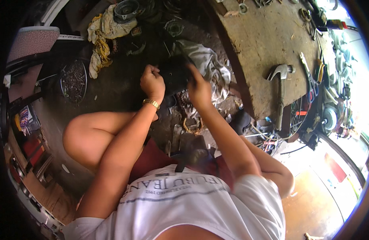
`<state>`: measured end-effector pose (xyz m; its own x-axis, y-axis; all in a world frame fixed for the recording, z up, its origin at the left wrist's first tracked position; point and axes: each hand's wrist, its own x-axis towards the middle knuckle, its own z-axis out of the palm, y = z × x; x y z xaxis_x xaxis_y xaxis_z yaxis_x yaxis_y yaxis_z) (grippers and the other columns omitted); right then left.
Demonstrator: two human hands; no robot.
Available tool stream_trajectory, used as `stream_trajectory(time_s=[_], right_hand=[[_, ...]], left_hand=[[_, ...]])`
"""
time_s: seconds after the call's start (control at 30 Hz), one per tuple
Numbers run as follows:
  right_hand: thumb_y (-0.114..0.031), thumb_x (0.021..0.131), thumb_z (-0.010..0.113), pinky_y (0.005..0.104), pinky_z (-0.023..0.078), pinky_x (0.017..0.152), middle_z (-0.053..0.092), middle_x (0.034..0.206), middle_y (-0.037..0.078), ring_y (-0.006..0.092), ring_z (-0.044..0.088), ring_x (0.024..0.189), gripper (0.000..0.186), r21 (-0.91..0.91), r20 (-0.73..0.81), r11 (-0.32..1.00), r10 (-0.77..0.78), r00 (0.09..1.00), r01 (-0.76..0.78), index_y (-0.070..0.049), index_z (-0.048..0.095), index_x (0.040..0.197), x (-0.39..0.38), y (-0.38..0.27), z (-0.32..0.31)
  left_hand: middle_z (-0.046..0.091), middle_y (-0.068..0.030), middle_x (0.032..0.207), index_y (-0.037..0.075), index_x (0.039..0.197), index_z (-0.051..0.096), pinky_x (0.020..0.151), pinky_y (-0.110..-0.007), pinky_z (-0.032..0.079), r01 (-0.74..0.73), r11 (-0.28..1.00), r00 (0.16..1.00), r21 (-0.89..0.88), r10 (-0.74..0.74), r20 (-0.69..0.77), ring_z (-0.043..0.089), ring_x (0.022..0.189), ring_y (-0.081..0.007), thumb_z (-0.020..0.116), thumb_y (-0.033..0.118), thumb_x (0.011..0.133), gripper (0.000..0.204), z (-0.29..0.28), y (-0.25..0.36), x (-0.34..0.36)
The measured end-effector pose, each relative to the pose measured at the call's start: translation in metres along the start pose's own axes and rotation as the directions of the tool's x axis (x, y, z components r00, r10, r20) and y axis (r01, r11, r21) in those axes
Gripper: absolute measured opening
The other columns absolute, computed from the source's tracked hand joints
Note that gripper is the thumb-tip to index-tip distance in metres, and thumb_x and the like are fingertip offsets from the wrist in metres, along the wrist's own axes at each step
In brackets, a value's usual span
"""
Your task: The person works on an alternator by hand and with tools, using a hammer and a punch to tap the components while sitting on the floor.
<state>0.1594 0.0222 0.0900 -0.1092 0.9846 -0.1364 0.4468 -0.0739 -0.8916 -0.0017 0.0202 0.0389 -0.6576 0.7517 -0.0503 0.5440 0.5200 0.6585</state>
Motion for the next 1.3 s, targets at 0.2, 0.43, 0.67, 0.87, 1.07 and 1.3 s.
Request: stream_trajectory(time_s=[0.2, 0.43, 0.67, 0.87, 1.07, 1.3], right_hand=[[0.004, 0.087, 0.048, 0.0358, 0.046, 0.094, 0.062, 0.119, 0.021, 0.0341, 0.059, 0.113, 0.043, -0.068, 0.081, 0.997, 0.030, 0.996, -0.025, -0.004, 0.051, 0.130, -0.024, -0.038, -0.037], [0.007, 0.084, 0.047, 0.0342, 0.047, 0.093, 0.064, 0.115, 0.020, 0.0272, 0.063, 0.110, 0.046, -0.159, 0.038, 0.986, 0.060, 0.997, -0.053, -0.002, 0.052, 0.129, -0.059, -0.015, -0.043], [-0.002, 0.086, 0.050, 0.0422, 0.051, 0.075, 0.066, 0.092, 0.024, 0.0397, 0.065, 0.088, 0.047, -0.142, -0.046, 0.975, -0.178, 0.983, 0.170, -0.016, 0.052, 0.131, -0.010, -0.012, -0.018], [0.009, 0.083, 0.052, 0.0378, 0.052, 0.082, 0.065, 0.105, 0.024, 0.0355, 0.065, 0.100, 0.047, -0.158, 0.078, 0.987, -0.013, 0.997, 0.025, -0.009, 0.055, 0.127, -0.092, -0.047, -0.086], [0.000, 0.086, 0.053, 0.0421, 0.050, 0.070, 0.063, 0.100, 0.025, 0.0406, 0.064, 0.087, 0.045, -0.043, -0.042, 0.987, -0.157, 0.987, 0.155, -0.017, 0.054, 0.128, 0.023, 0.005, 0.005], [0.008, 0.084, 0.051, 0.0369, 0.053, 0.080, 0.066, 0.102, 0.022, 0.0353, 0.066, 0.097, 0.046, -0.126, 0.070, 0.989, -0.062, 0.996, 0.071, -0.009, 0.054, 0.127, -0.094, -0.047, -0.091]], left_hand=[[0.072, -0.0082, 0.088, 0.011, 0.078, 0.059, 0.066, -0.043, 0.051, 0.041, 0.999, 0.997, -0.021, -0.042, -0.058, 0.067, 0.080, -0.0320, 0.051, 0.004, 0.080, 0.011, -0.004, -0.012, 0.011], [0.071, -0.0087, 0.084, 0.010, 0.077, 0.058, 0.064, -0.043, 0.051, -0.069, 0.996, 0.996, -0.059, 0.065, -0.067, 0.067, 0.078, -0.0333, 0.052, 0.002, 0.079, 0.010, -0.001, -0.005, 0.008], [0.069, -0.0091, 0.079, 0.013, 0.078, 0.061, 0.065, -0.046, 0.050, 0.045, 0.992, 0.999, 0.118, -0.041, -0.035, 0.066, 0.078, -0.0337, 0.055, 0.004, 0.076, 0.010, -0.002, 0.004, 0.006], [0.071, -0.0065, 0.090, 0.013, 0.079, 0.058, 0.066, -0.045, 0.051, 0.013, 1.000, 0.999, -0.006, -0.013, -0.036, 0.067, 0.081, -0.0325, 0.052, 0.004, 0.079, 0.010, -0.004, -0.011, 0.006], [0.069, -0.0111, 0.082, 0.012, 0.079, 0.059, 0.066, -0.046, 0.051, 0.016, 0.998, 1.000, 0.056, -0.015, -0.018, 0.066, 0.079, -0.0368, 0.053, 0.005, 0.079, 0.009, 0.000, 0.012, 0.027], [0.072, -0.0041, 0.089, 0.013, 0.079, 0.057, 0.066, -0.044, 0.051, 0.003, 1.000, 0.998, -0.009, -0.004, -0.062, 0.068, 0.081, -0.0314, 0.052, 0.002, 0.078, 0.011, -0.006, -0.010, 0.003]])
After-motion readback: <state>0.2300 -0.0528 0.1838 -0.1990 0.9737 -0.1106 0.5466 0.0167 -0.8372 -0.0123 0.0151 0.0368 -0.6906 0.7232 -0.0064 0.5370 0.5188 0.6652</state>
